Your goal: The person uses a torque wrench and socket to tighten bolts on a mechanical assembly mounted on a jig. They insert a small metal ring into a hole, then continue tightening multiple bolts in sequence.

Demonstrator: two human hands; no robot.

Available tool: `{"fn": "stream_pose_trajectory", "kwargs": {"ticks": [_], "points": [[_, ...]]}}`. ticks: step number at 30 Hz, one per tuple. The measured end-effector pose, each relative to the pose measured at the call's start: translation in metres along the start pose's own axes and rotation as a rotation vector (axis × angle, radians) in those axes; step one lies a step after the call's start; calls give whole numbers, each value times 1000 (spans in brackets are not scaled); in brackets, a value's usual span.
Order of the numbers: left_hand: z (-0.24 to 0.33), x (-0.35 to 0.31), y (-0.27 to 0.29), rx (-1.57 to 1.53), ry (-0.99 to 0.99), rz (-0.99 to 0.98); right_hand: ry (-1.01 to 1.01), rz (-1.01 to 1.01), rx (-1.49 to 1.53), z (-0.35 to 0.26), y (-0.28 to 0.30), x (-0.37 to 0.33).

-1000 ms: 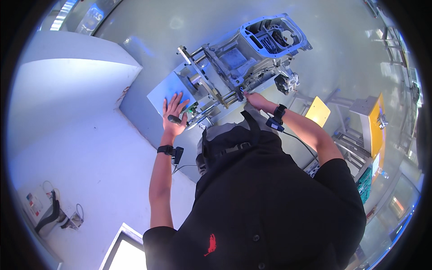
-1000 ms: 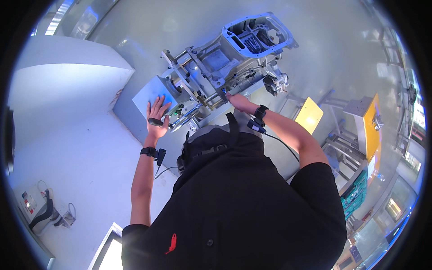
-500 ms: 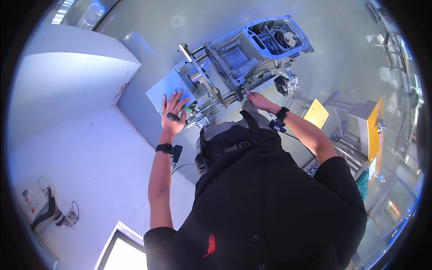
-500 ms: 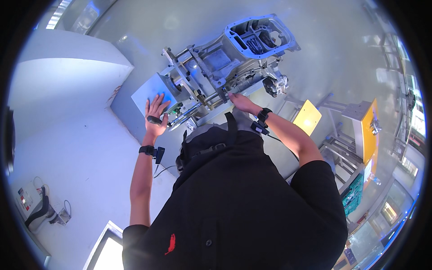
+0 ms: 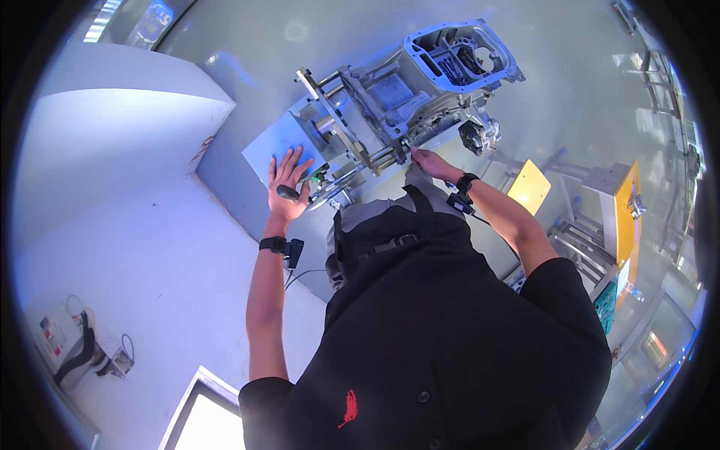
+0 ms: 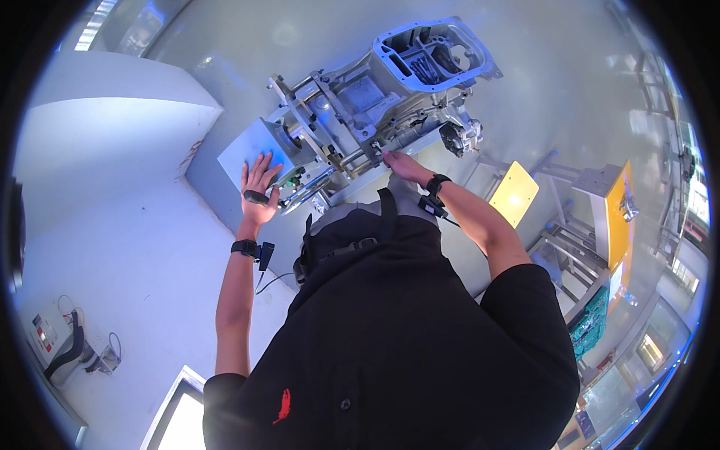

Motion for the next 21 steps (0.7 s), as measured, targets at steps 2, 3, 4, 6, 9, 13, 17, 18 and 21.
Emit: {"fn": "stream_pose_trajectory", "kwargs": {"ticks": [2,3,4,6,9,13,17,18,21], "points": [[0,0,0,-3,-5,6,26,47,-29,-1,-2,1],[1,1,0,0,-3,3,49,96,-57,1,-1,1],[2,3,1,2,0,-1,47,99,-54,3,-1,2],[2,2,1,6,-3,-7,132,102,-140,-2,-1,3],[2,0,0,8,-6,-5,124,67,-152,-8,-3,-2],[1,0,0,0,-8,-4,144,148,-112,-3,-8,3],[4,5,0,-1,-6,-9,125,149,-36,10,-13,10],[4,7,1,-3,-20,-2,174,280,-87,10,-12,11],[-1,1,-2,-3,-11,4,-290,-273,503,-24,-6,-8]]}}
Point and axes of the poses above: each hand's wrist, its own x-axis towards the middle knuckle, its own y-axis out of the back of the hand, z = x × y, the point moved 4 cm from there along x, towards the middle knuckle, and after that the axes turned 15 degrees about -z, right-handed, at the moved point
